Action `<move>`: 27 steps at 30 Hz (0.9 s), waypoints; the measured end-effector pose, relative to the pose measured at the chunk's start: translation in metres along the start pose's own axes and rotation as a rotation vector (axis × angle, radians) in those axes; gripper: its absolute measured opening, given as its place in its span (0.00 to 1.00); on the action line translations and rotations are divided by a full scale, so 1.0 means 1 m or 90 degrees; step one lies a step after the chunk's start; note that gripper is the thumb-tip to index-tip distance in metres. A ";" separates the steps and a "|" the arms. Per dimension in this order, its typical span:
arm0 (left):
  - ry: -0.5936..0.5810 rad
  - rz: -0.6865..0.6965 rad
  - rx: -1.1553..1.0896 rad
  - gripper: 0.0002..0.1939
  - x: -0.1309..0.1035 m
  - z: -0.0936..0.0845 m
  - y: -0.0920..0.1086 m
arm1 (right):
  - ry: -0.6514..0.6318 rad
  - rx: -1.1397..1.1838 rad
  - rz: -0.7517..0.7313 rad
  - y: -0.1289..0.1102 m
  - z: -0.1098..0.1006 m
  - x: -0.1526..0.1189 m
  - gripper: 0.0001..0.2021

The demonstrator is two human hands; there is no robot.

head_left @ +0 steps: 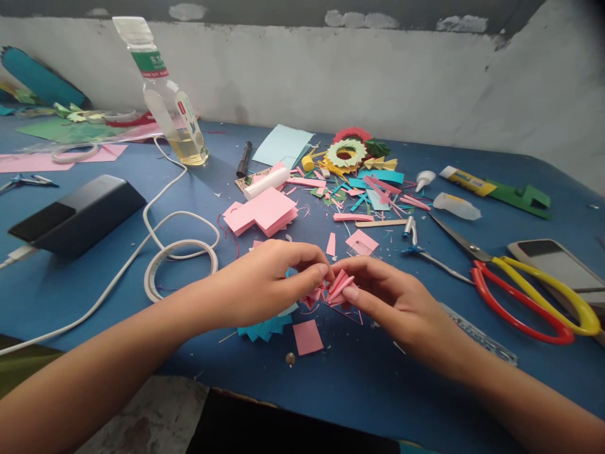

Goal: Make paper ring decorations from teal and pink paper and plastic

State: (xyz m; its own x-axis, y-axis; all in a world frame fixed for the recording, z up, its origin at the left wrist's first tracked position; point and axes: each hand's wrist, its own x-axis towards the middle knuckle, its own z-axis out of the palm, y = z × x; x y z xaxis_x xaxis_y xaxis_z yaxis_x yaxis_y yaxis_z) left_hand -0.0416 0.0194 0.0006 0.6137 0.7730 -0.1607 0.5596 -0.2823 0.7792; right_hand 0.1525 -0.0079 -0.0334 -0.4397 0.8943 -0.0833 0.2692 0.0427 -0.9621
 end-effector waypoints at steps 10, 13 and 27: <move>0.006 0.015 -0.001 0.14 0.000 -0.001 0.000 | -0.021 -0.009 0.007 -0.001 0.001 -0.001 0.14; 0.007 0.016 0.004 0.13 0.001 -0.001 -0.001 | -0.025 -0.006 0.009 -0.001 0.000 -0.001 0.13; -0.001 0.002 0.028 0.14 0.003 0.000 -0.004 | 0.014 0.037 0.030 0.005 -0.003 0.005 0.09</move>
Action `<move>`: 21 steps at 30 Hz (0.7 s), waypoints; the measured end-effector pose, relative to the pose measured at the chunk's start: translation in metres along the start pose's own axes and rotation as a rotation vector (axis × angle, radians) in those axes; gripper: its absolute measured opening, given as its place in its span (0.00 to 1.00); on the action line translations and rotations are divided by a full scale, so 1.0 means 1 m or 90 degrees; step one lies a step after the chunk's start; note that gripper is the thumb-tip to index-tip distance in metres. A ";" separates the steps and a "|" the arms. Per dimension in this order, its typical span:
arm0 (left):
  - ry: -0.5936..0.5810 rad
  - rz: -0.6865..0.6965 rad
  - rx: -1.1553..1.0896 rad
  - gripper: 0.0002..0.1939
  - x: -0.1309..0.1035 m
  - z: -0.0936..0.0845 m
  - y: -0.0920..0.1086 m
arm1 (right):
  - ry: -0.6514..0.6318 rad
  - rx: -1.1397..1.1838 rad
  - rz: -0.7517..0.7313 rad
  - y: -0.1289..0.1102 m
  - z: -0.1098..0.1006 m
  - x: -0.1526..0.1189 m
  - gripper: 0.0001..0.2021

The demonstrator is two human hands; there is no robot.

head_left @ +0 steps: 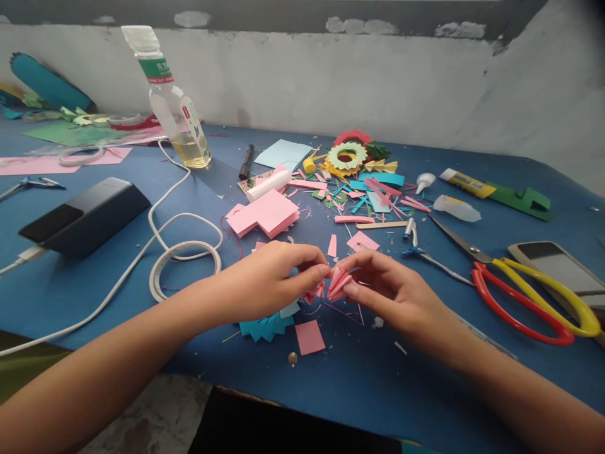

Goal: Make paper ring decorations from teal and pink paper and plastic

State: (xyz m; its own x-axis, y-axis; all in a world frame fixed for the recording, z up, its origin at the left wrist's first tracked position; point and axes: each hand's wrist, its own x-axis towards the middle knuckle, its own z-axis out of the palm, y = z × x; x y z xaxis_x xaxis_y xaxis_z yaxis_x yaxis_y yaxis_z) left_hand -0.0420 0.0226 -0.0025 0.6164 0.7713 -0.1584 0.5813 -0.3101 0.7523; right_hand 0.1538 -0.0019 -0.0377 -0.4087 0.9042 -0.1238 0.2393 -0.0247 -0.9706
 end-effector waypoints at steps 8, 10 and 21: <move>0.006 0.021 0.075 0.13 0.003 0.006 -0.006 | 0.062 -0.117 -0.017 0.003 -0.001 0.006 0.14; 0.010 0.034 0.096 0.13 0.005 0.009 -0.009 | 0.095 -0.124 -0.041 0.004 -0.002 0.010 0.15; 0.162 -0.025 0.365 0.14 -0.029 -0.020 -0.012 | 0.042 -0.307 -0.093 -0.004 -0.004 0.026 0.13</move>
State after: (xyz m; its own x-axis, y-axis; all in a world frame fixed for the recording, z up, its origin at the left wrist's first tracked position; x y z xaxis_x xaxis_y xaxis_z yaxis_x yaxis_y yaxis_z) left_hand -0.0772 0.0154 0.0061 0.4840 0.8745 0.0307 0.8371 -0.4729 0.2749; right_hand 0.1457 0.0237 -0.0364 -0.4159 0.9088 0.0347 0.5692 0.2899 -0.7694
